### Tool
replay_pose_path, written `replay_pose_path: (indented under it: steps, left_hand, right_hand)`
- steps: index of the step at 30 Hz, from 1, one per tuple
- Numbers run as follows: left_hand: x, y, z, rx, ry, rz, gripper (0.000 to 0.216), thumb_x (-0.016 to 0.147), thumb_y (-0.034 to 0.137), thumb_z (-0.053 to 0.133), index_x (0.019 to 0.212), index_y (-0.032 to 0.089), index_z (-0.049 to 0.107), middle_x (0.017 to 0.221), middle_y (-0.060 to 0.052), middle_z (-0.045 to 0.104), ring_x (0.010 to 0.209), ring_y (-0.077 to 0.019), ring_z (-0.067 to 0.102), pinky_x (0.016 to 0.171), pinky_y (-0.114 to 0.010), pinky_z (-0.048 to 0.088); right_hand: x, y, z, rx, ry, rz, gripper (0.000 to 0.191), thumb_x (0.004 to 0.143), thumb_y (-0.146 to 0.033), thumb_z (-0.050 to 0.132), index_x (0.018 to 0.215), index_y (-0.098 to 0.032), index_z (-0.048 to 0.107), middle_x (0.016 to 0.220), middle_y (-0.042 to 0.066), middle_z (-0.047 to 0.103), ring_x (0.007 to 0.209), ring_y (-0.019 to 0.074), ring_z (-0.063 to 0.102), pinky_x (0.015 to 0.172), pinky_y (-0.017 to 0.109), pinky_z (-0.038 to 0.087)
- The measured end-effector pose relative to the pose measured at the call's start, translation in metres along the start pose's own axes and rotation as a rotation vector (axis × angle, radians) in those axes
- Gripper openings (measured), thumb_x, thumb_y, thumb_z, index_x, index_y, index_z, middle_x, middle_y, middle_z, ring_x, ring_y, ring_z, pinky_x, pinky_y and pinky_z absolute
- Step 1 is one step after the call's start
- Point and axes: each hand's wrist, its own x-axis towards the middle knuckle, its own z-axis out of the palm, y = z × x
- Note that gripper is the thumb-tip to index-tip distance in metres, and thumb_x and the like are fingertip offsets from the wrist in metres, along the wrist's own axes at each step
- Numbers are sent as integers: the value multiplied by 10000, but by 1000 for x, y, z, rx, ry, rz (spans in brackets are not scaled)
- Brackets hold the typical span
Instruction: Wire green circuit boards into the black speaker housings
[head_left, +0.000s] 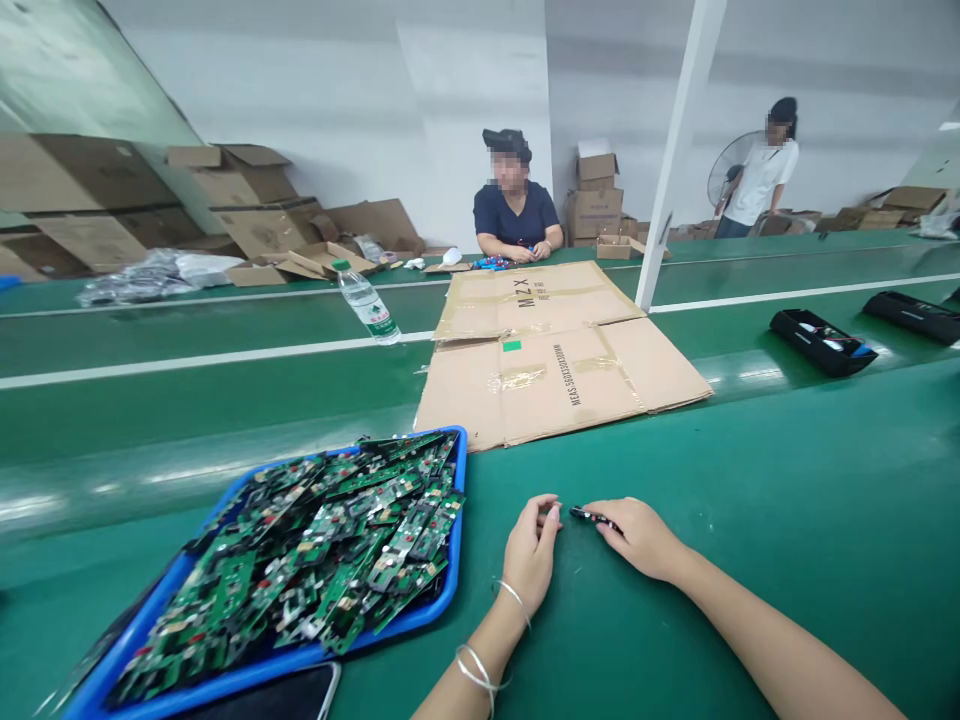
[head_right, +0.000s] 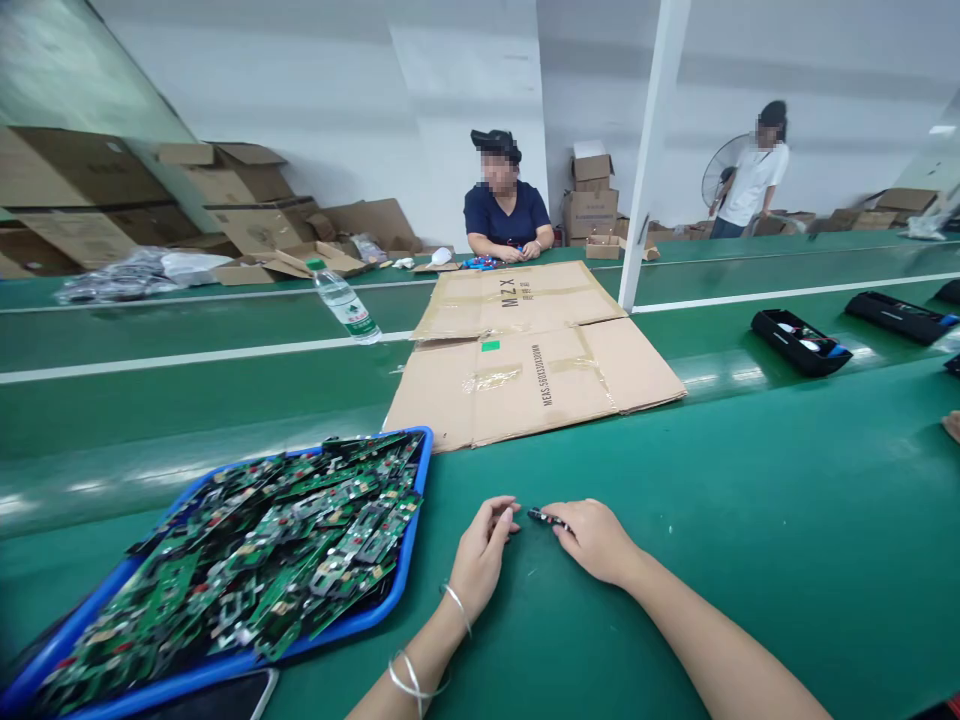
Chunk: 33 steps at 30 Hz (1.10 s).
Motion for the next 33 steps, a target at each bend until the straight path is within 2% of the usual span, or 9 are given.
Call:
replay_pose_path:
  steps: [5, 8, 11, 13, 19, 24, 28, 33]
  left_hand:
    - [2, 1, -3, 20, -13, 22, 386, 809, 512, 416, 946, 178, 554, 901, -82, 649, 743, -215, 627, 721, -366, 486]
    - [5, -2, -4, 45, -32, 2, 429, 797, 552, 404, 958, 181, 549, 909, -86, 650, 777, -230, 633, 755, -384, 491]
    - [8, -5, -6, 58, -53, -21, 476, 780, 589, 400, 971, 179, 545, 955, -101, 643, 810, -241, 629, 776, -397, 493]
    - [9, -7, -7, 54, -60, -27, 492, 769, 604, 403, 972, 179, 547, 970, -104, 639, 814, -244, 628, 772, -399, 498]
    - [9, -5, -8, 77, -60, -10, 468, 750, 597, 432, 924, 187, 573, 913, -91, 659, 794, -253, 634, 767, -393, 497]
    - [10, -4, -8, 79, -44, -10, 452, 722, 593, 480, 900, 196, 601, 959, -89, 665, 798, -259, 643, 755, -383, 505]
    - [11, -5, -8, 80, -42, -3, 452, 704, 604, 490, 870, 204, 617, 936, -79, 674, 791, -261, 646, 746, -377, 508]
    - [10, -3, -9, 104, -56, -34, 464, 697, 615, 469, 864, 202, 599, 944, -86, 666, 812, -260, 641, 767, -369, 496]
  right_hand:
    - [1, -2, 0, -24, -14, -3, 343, 856, -151, 412, 1130, -261, 586, 1057, -1, 643, 922, 156, 591, 801, 277, 390]
    - [2, -4, 0, -47, 19, 18, 334, 859, -173, 427, 1153, -254, 564, 1084, 10, 634, 950, 165, 586, 804, 275, 380]
    - [3, -4, 0, -82, -20, 5, 291, 850, -179, 440, 1083, -263, 591, 999, -15, 663, 874, 162, 604, 756, 266, 371]
    - [4, -4, 0, -75, -4, 11, 287, 852, -198, 444, 1100, -257, 577, 1016, -20, 658, 864, 158, 605, 746, 260, 366]
    - [4, -4, 1, -101, -21, -1, 260, 838, -184, 449, 1039, -248, 601, 987, -35, 662, 862, 147, 605, 734, 246, 356]
    - [3, -4, 0, -82, 60, 81, 339, 851, -274, 484, 1187, -236, 502, 1091, -4, 625, 887, 177, 591, 769, 264, 377]
    - [3, -6, -1, -110, 8, 57, 249, 863, -260, 461, 1090, -230, 559, 1018, -10, 649, 845, 169, 596, 772, 259, 379]
    - [3, -5, -1, -138, 41, 101, 297, 849, -268, 464, 1136, -224, 525, 1015, 15, 643, 817, 178, 587, 726, 254, 388]
